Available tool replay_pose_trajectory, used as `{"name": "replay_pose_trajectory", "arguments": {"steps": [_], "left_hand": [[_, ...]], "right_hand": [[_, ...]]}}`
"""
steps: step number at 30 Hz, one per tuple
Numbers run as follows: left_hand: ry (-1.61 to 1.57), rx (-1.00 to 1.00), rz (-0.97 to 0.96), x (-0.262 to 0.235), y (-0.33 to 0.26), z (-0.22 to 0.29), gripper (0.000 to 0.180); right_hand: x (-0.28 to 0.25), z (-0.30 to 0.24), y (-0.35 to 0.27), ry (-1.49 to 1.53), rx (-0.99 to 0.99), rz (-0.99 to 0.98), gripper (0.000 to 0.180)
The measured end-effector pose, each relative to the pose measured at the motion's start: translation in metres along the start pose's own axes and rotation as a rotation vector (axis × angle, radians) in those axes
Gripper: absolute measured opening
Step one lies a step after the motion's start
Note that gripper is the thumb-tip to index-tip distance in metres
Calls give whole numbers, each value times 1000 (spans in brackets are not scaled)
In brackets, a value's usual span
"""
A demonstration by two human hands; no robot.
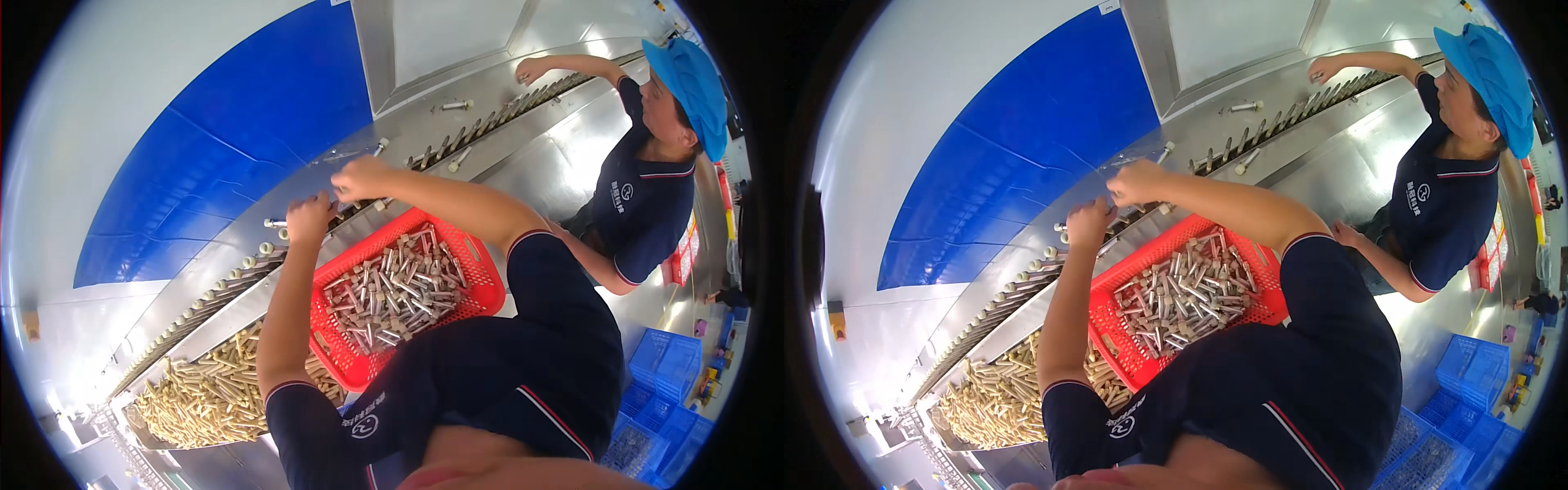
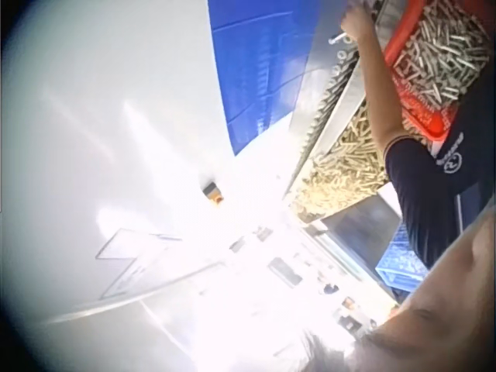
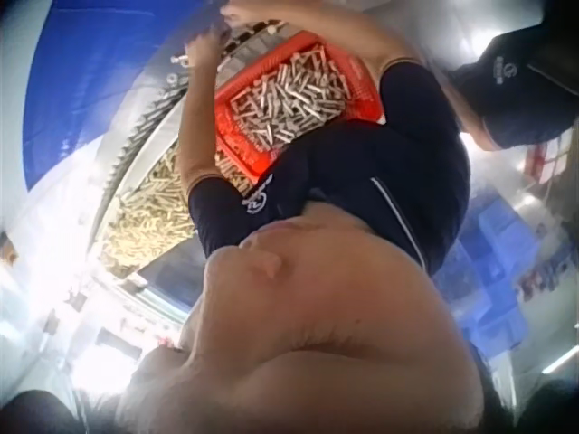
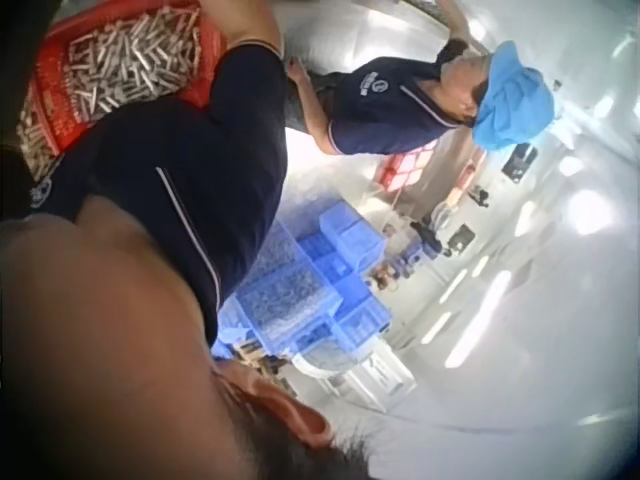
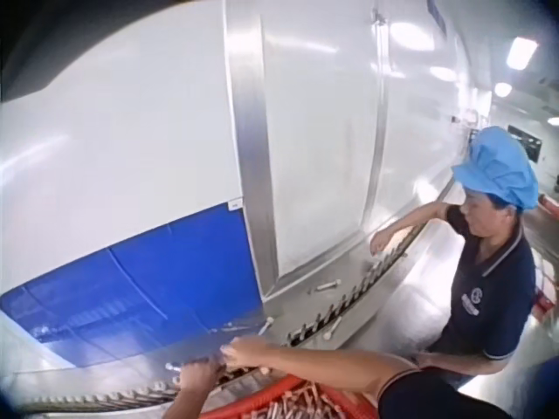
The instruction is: The person places small silver mechanical components from a red basket onto a moving conveyor belt with many white cylindrical holders.
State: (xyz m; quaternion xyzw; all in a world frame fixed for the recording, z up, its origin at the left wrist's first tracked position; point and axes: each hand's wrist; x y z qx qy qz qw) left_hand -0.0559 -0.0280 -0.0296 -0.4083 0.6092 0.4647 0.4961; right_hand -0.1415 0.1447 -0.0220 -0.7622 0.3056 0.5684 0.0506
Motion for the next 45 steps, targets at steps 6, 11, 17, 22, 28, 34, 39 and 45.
{"name": "replay_pose_trajectory", "arguments": {"steps": [6,11,17,22,28,34,39,45], "left_hand": [[-256,-84,229,-102,28,20,27],[-565,130,-329,-83,-63,63,41],[-348,-77,-31,-19,-108,23,61],[-65,-71,46,-27,-41,-18,32],[-88,-53,309,-50,-7,-24,23],[-665,17,-230,-88,-88,21,45],[-769,98,-397,-14,-138,6,58],[-47,-68,220,-37,-92,-67,33]], "right_hand": [[-155,-23,-24,401,137,189,25],[-58,-35,-124,516,74,-316,27],[-13,-37,-102,340,201,-276,36],[0,-42,-11,22,-139,273,40],[-45,-19,-1,189,228,188,32],[-104,-69,-48,607,133,-265,27],[8,-62,-87,483,47,-561,57],[9,-91,23,122,-131,52,61]]}}
Point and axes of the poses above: each hand's wrist, its own y-axis towards the middle knuckle, its own x-axis out of the palm, z = x × y
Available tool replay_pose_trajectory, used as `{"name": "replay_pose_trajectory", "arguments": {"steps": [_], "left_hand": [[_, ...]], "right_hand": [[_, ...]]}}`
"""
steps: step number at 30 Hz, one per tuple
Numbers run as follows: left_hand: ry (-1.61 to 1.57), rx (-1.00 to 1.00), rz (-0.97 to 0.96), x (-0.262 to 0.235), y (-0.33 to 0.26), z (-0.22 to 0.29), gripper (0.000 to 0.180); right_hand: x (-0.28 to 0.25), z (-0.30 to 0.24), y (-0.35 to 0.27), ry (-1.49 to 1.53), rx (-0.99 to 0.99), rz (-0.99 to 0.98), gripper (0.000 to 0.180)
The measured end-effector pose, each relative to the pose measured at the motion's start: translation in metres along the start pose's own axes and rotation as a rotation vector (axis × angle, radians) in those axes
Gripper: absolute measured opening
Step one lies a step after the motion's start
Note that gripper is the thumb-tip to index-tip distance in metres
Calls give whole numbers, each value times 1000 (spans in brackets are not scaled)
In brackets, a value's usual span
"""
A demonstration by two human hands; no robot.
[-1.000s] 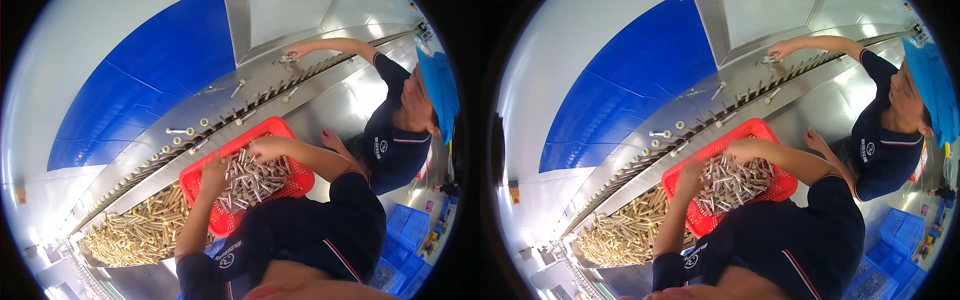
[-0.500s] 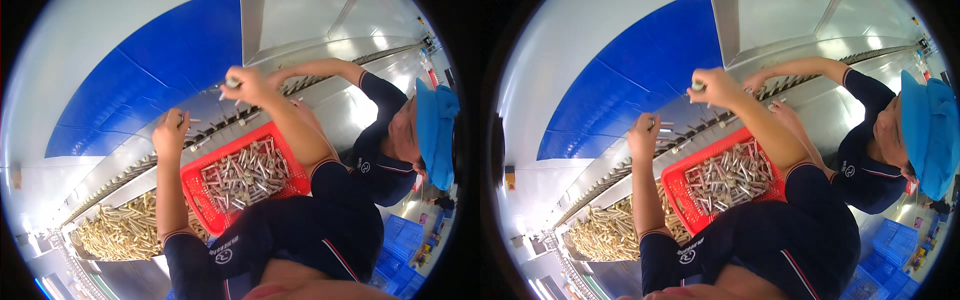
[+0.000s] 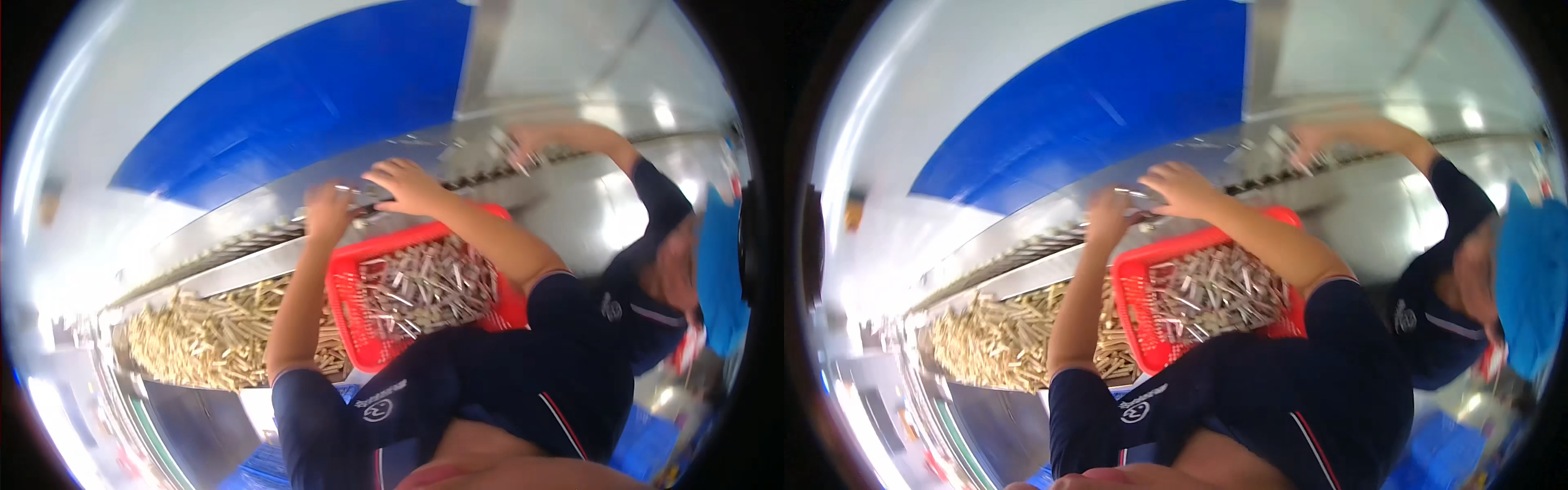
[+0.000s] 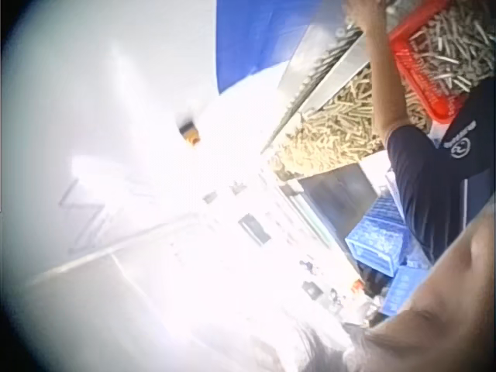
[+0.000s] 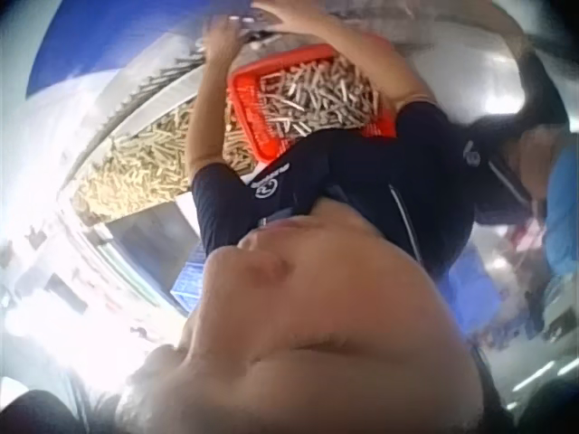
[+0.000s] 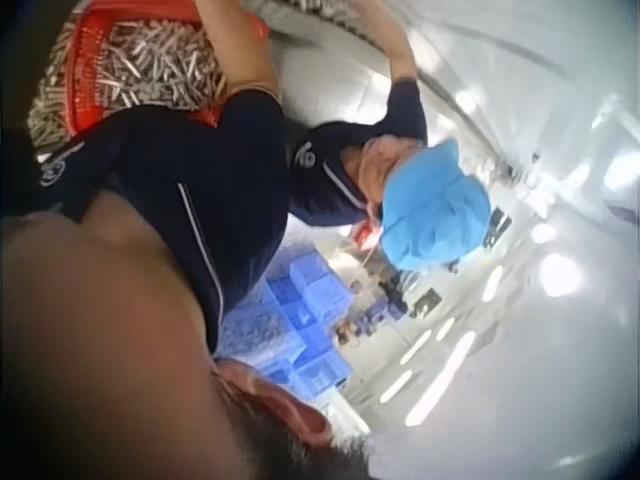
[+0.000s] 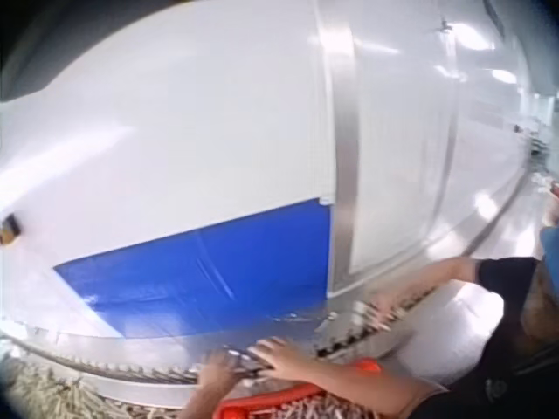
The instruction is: The person places small silver mechanical components from a red basket onto a moving conveyor belt with many white cylindrical holders.
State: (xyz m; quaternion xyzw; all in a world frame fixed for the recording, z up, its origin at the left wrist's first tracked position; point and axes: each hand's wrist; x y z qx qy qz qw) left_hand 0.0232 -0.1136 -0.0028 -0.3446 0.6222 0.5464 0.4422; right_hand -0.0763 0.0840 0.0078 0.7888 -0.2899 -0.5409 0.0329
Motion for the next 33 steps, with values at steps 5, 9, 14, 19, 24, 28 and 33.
{"name": "replay_pose_trajectory", "arguments": {"steps": [5,9,14,19,24,28,33], "left_hand": [[-109,-4,-383,31,43,28,19],[-319,-159,19,-33,77,41,22],[-347,-150,-575,-43,-31,85,71],[-189,36,-1207,41,-118,136,69],[-168,-168,92,15,-36,35,50],[-242,-214,-307,5,-33,-54,45],[-211,86,-472,33,47,2,24]], "right_hand": [[-3,48,-8,-10,250,-244,29],[-78,19,-16,345,318,345,14],[-2,-28,-88,548,191,-491,44],[49,-1,-182,296,310,-850,48],[3,16,-111,108,260,-136,47],[3,-25,-17,132,98,45,48],[27,44,-10,-221,313,-241,30]]}}
Point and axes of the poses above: each hand's wrist, its own y-axis towards the middle knuckle, its own x-axis out of the palm, z = x × y
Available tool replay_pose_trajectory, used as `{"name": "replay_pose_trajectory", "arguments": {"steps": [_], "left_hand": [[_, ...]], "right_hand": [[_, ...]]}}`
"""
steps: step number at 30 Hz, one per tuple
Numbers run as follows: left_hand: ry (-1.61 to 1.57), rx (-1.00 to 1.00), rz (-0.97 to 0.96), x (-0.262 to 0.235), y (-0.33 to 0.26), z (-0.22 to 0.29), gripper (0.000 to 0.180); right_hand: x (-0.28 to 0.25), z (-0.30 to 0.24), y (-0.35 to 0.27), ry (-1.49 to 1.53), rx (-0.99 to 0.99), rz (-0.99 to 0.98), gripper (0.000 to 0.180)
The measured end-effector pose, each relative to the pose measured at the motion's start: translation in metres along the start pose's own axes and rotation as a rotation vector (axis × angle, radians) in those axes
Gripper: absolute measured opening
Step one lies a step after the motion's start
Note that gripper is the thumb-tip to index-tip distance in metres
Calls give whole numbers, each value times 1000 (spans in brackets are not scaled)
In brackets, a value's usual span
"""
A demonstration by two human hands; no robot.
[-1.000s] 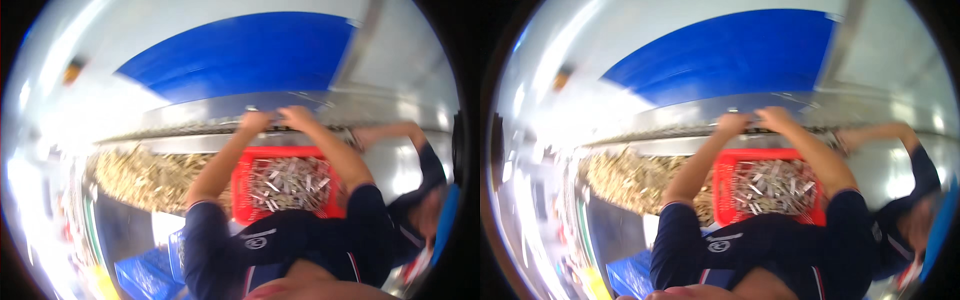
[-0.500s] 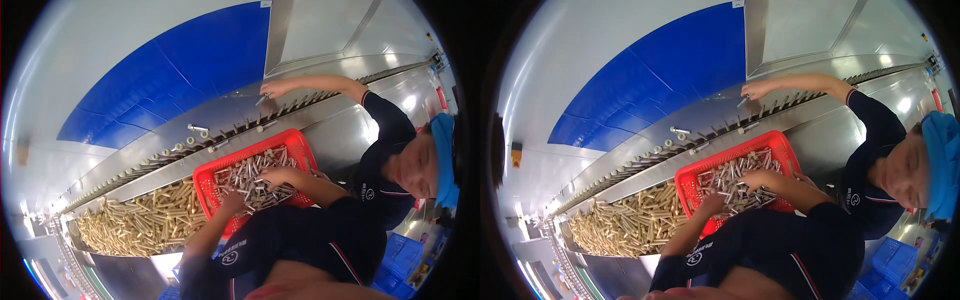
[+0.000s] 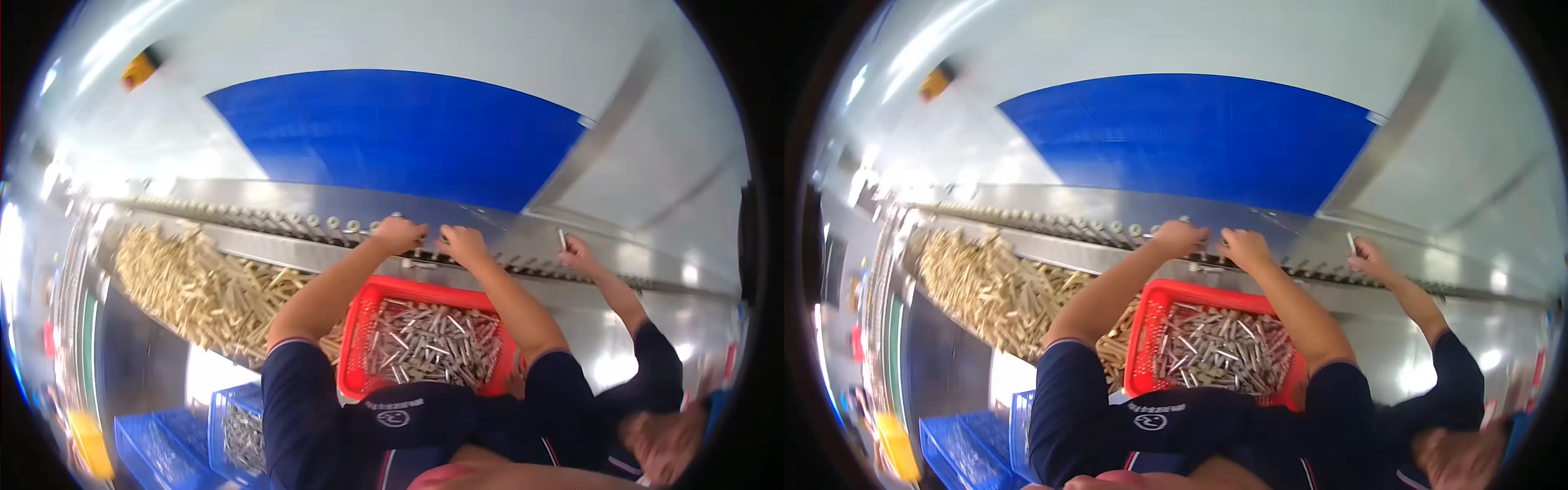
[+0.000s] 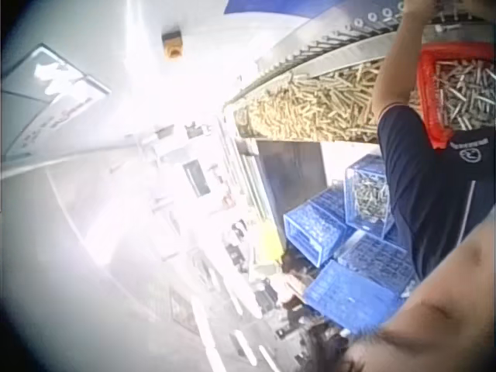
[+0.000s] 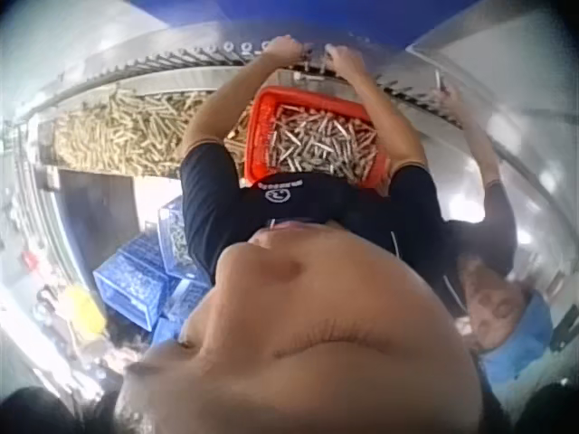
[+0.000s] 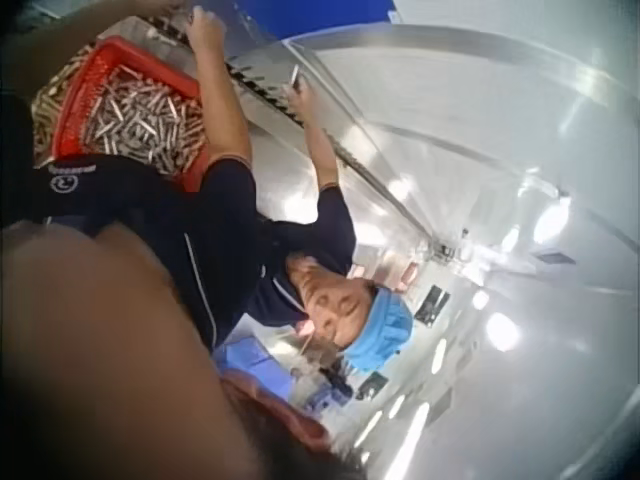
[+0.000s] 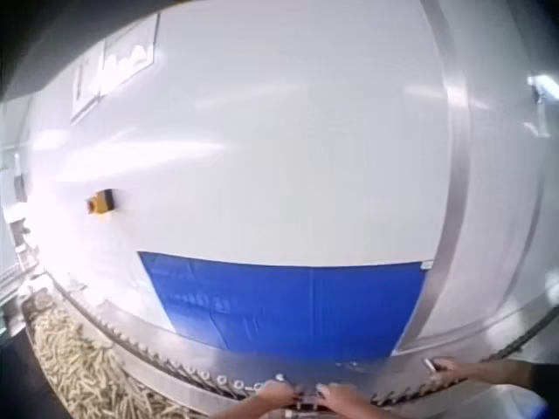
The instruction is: The person places small silver mechanical components from a red basket onto a moving conveyor belt with many white cylindrical holders.
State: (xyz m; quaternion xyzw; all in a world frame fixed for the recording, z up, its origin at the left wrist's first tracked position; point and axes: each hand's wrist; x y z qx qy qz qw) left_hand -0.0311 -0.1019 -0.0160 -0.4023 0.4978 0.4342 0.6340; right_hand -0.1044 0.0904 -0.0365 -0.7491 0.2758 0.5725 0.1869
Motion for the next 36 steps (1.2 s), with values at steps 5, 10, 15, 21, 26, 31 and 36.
{"name": "replay_pose_trajectory", "arguments": {"steps": [5,10,15,21,26,31,36], "left_hand": [[-317,-145,479,-63,-40,12,25],[-475,-125,-36,-1,-68,92,36],[-461,-71,18,73,-99,86,51],[64,-201,463,-9,-73,-11,44],[226,-114,348,21,-43,-35,27],[13,-103,709,-37,-22,-20,16],[-268,-87,-138,-28,-82,72,30]], "right_hand": [[-103,-29,-5,441,2,560,24],[-70,4,-101,615,12,18,25],[30,9,-181,381,-191,-389,59],[-26,-24,-61,448,-125,328,43],[0,-45,29,169,-126,-52,34],[-56,-10,21,460,-90,234,28],[-96,-29,-67,553,-81,-261,24]]}}
Point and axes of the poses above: each hand's wrist, its own y-axis towards the middle knuckle, its own x-axis out of the palm, z = x × y
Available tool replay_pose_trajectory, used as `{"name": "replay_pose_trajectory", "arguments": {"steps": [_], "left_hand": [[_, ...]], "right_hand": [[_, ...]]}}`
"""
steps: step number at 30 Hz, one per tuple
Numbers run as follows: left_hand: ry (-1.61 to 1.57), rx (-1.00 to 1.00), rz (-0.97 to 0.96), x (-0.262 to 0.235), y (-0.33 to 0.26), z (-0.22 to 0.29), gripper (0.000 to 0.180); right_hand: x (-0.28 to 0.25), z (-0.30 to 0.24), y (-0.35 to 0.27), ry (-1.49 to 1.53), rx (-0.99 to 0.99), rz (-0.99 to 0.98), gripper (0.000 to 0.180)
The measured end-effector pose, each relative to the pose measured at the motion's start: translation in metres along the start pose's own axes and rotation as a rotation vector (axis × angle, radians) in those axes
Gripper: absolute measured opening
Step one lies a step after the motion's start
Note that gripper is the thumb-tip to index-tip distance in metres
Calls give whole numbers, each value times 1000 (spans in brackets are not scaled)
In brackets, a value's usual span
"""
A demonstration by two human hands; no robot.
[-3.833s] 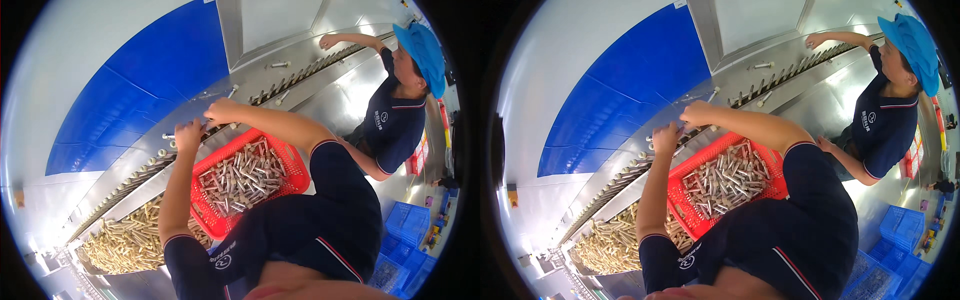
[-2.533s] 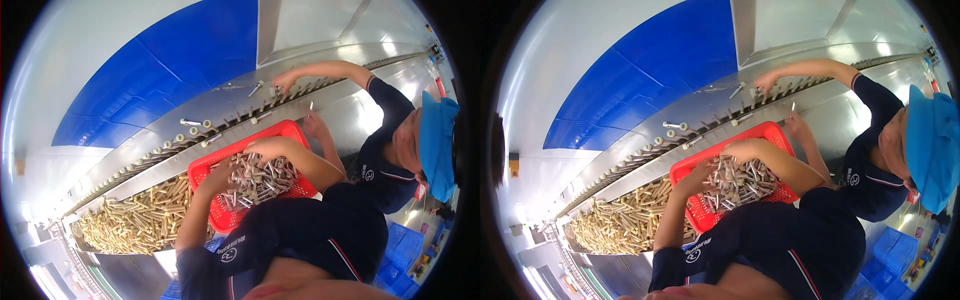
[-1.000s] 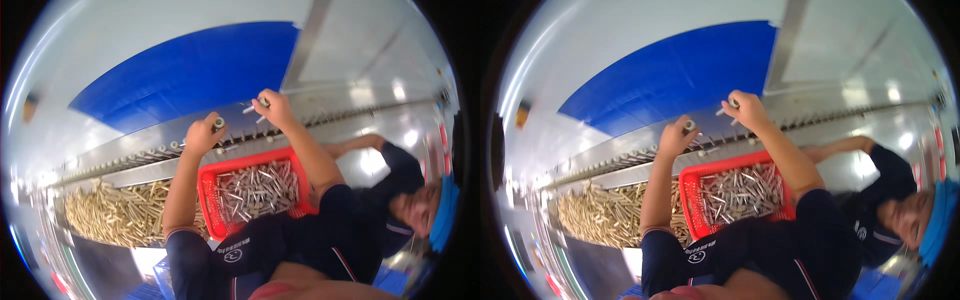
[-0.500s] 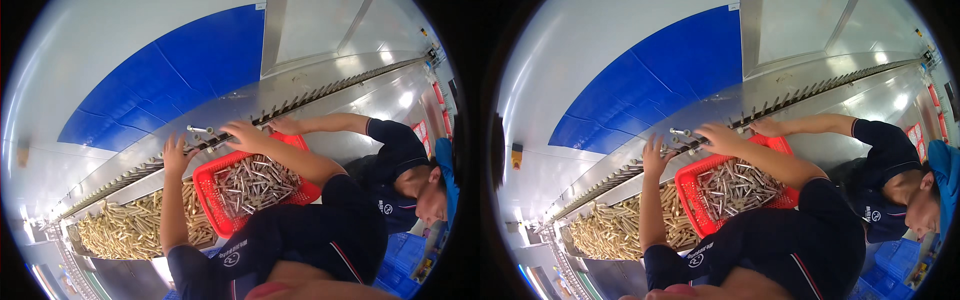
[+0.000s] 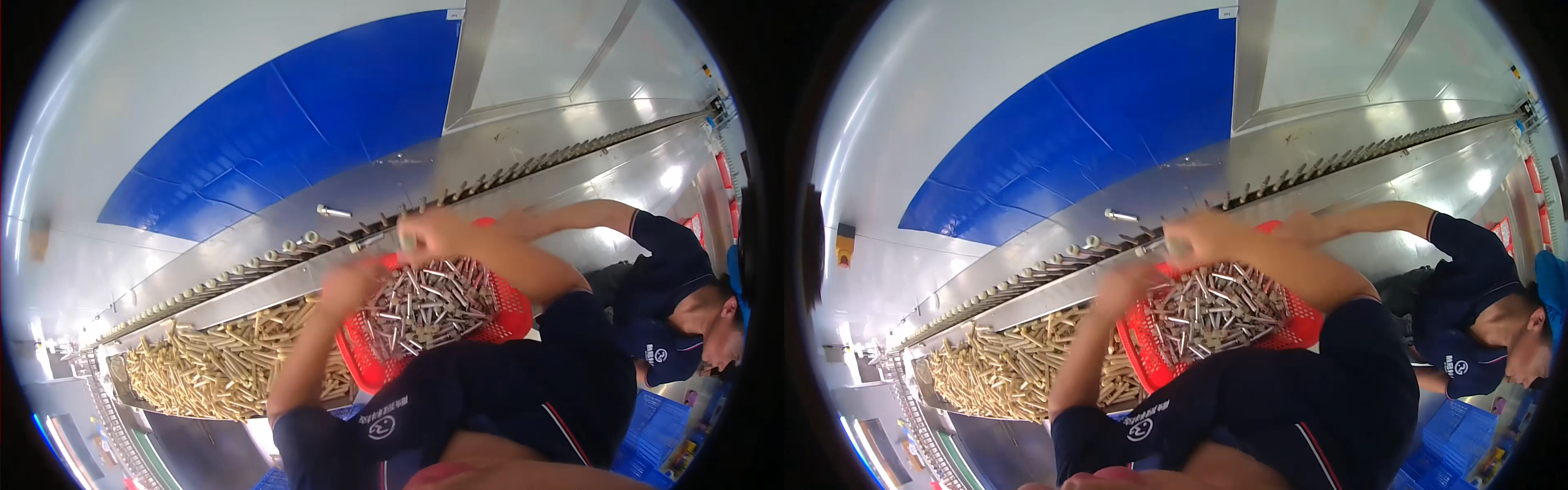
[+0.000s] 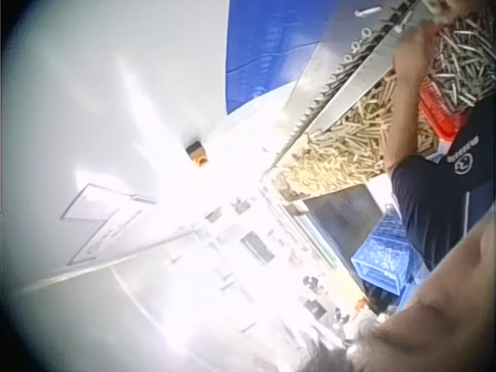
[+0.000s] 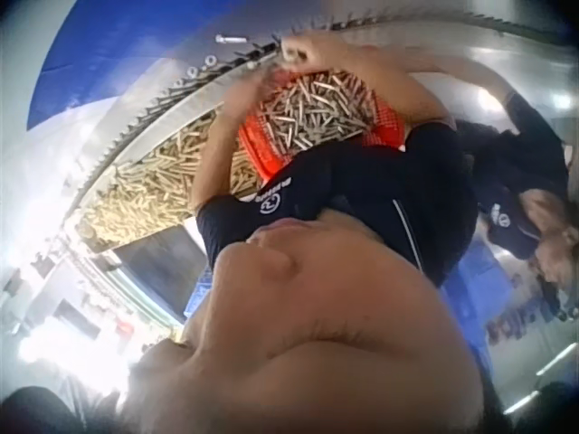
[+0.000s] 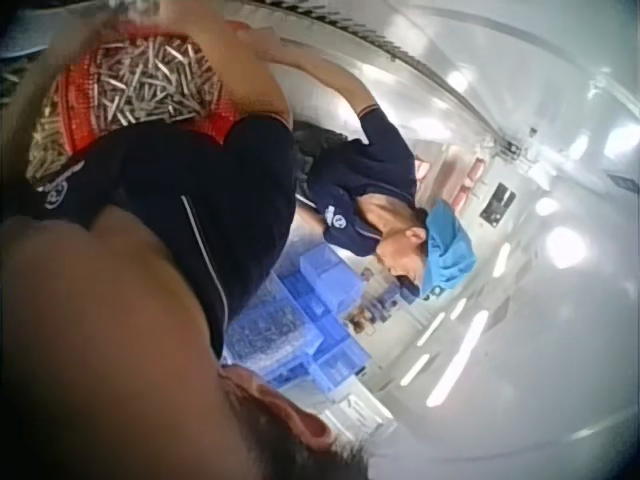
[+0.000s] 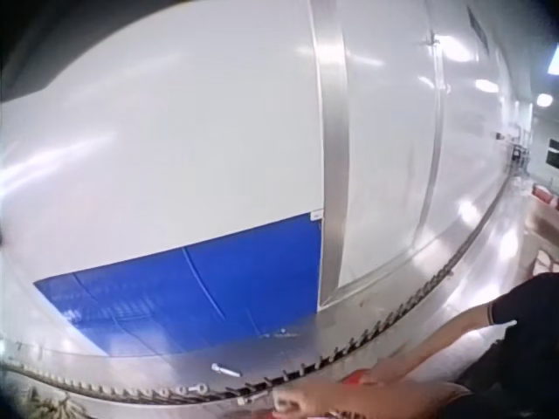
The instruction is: The person places small silver mechanical components from a red basket onto a moving conveyor belt with many white cylindrical holders.
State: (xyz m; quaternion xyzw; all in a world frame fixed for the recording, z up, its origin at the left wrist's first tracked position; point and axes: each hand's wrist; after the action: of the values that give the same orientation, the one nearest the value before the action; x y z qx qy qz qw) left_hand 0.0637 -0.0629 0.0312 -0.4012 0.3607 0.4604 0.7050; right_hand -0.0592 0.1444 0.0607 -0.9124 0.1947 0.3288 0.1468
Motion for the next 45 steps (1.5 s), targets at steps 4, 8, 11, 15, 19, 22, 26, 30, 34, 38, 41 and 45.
{"name": "replay_pose_trajectory", "arguments": {"steps": [4,8,11,15,19,22,26,30,34,38,41,45], "left_hand": [[110,383,50,98,-44,7,70],[12,-180,353,24,-25,-41,63],[431,-170,619,-16,-2,-89,55],[414,-143,487,5,34,-105,37],[362,-9,592,4,46,-118,32],[116,89,570,-23,48,-96,27],[-172,218,384,-10,18,-41,21],[-35,366,201,103,-16,-21,30],[112,-38,380,47,-8,-46,40],[491,104,708,9,38,-87,34],[514,132,603,23,57,-98,28],[297,72,873,-16,63,-76,28]], "right_hand": [[122,92,-52,-278,-450,-59,42],[89,62,-5,-214,-267,82,50],[61,25,60,-105,-208,319,52],[76,21,127,-280,-247,346,43],[62,45,130,-331,-265,300,36],[2,19,101,-19,-272,340,34],[-5,22,14,47,-314,334,23],[102,99,-49,-376,-445,-53,38],[91,83,-6,-196,-299,134,49],[61,27,78,-193,-286,286,52],[73,49,114,-149,-328,391,40],[23,42,92,176,-198,244,26]]}}
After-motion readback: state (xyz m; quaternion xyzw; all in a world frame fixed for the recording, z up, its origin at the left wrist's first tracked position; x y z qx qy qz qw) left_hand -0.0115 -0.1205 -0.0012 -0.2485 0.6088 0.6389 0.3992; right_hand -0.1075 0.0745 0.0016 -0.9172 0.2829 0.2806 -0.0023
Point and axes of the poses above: each hand's wrist, its own y-axis towards the middle knuckle, its own x-axis out of the palm, z = x × y
